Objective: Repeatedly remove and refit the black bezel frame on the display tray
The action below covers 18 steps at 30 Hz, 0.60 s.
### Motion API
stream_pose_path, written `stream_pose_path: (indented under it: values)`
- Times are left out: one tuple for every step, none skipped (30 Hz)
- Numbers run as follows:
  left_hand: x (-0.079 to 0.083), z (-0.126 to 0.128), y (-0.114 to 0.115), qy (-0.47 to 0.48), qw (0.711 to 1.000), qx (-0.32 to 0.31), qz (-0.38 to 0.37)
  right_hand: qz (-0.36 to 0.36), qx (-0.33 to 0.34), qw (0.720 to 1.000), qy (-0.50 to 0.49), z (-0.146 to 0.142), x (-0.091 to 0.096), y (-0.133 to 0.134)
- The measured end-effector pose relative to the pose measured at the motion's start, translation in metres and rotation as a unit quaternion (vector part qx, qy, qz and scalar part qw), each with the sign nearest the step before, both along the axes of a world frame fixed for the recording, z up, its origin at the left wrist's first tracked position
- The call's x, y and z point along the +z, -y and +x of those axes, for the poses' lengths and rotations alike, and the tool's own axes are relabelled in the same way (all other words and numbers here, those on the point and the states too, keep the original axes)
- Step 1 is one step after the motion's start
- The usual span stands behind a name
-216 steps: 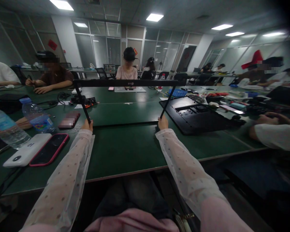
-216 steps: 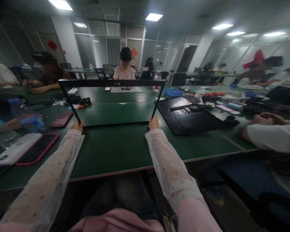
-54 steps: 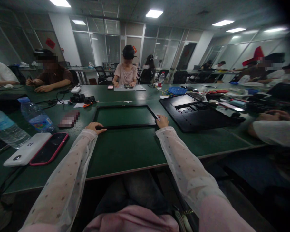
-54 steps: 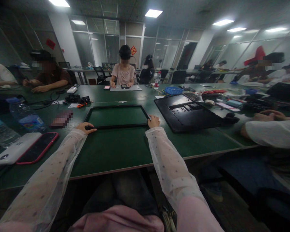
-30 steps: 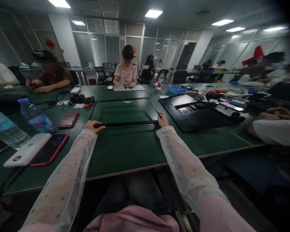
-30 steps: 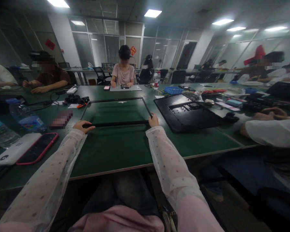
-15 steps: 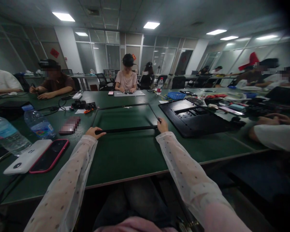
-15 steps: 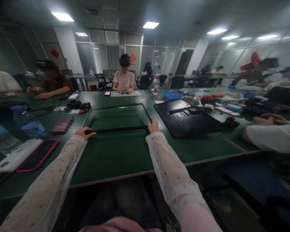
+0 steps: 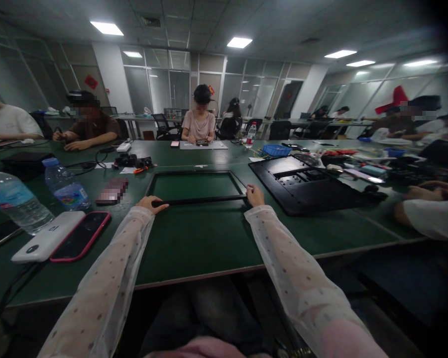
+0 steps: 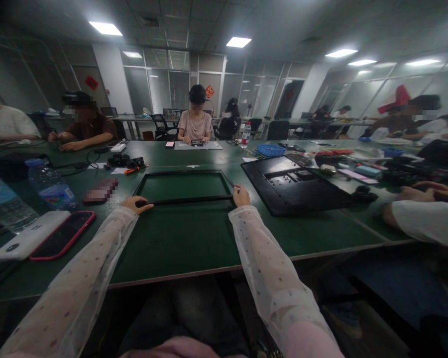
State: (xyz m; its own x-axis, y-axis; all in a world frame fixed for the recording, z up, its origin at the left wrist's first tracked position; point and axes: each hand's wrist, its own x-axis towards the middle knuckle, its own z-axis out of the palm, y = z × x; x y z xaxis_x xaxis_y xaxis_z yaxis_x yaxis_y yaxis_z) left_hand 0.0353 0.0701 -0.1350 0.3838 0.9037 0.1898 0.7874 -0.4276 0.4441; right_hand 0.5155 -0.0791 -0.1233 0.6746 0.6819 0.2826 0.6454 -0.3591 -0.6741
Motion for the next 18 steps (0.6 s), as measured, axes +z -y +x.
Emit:
stream_pose_path:
  values:
    - [0.000, 0.000, 0.000, 0.000, 1.000, 0.004, -0.002, 0.005, 0.002, 1.000, -0.001, 0.001, -0.001, -0.001]
    - [0.000, 0.000, 0.000, 0.000, 1.000, 0.010, -0.004, 0.010, 0.005, 1.000, -0.003, 0.001, -0.003, -0.002]
    - [0.000, -0.001, 0.001, 0.001, 1.000, 0.016, -0.009, 0.016, 0.010, 1.000, -0.005, 0.001, -0.003, -0.003]
    - [0.001, -0.001, 0.001, 0.004, 1.000, 0.021, -0.015, 0.023, 0.018, 1.000, -0.006, 0.001, -0.003, -0.004]
    - [0.002, -0.001, 0.002, 0.008, 0.999, 0.026, -0.020, 0.032, 0.025, 0.999, -0.004, 0.001, -0.002, -0.005]
    - [0.003, -0.001, 0.003, 0.013, 0.999, 0.029, -0.025, 0.045, 0.027, 0.999, 0.004, 0.002, 0.000, -0.005]
    - [0.004, -0.001, 0.004, 0.019, 0.999, 0.032, -0.027, 0.063, 0.019, 0.998, 0.017, 0.002, 0.003, -0.003]
    - [0.006, -0.001, 0.005, 0.026, 0.999, 0.036, -0.029, 0.081, -0.001, 0.996, 0.034, 0.004, 0.007, -0.001]
    - [0.007, -0.001, 0.006, 0.032, 0.998, 0.041, -0.030, 0.098, -0.034, 0.993, 0.053, 0.006, 0.011, 0.003]
    - [0.009, -0.001, 0.007, 0.039, 0.998, 0.047, -0.031, 0.115, -0.078, 0.988, 0.069, 0.009, 0.016, 0.010]
    - [0.010, -0.001, 0.009, 0.048, 0.997, 0.053, -0.030, 0.129, -0.127, 0.980, 0.082, 0.014, 0.020, 0.017]
    - [0.012, 0.000, 0.010, 0.057, 0.996, 0.059, -0.029, 0.142, -0.179, 0.969, 0.089, 0.021, 0.023, 0.027]
    - [0.014, 0.000, 0.012, 0.069, 0.995, 0.065, -0.027, 0.157, -0.229, 0.956, 0.091, 0.029, 0.026, 0.038]
    - [0.015, 0.000, 0.014, 0.082, 0.994, 0.070, -0.025, 0.175, -0.275, 0.941, 0.091, 0.039, 0.027, 0.050]
    - [0.017, 0.001, 0.015, 0.096, 0.992, 0.077, -0.023, 0.194, -0.321, 0.923, 0.087, 0.050, 0.028, 0.063]
    - [0.018, 0.001, 0.016, 0.109, 0.990, 0.084, -0.023, 0.210, -0.366, 0.903, 0.076, 0.062, 0.027, 0.077]
    - [0.018, 0.001, 0.017, 0.122, 0.988, 0.092, -0.023, 0.218, -0.401, 0.888, 0.053, 0.074, 0.025, 0.090]
    - [0.019, 0.001, 0.017, 0.134, 0.986, 0.099, -0.024, 0.222, -0.418, 0.880, 0.030, 0.085, 0.022, 0.102]
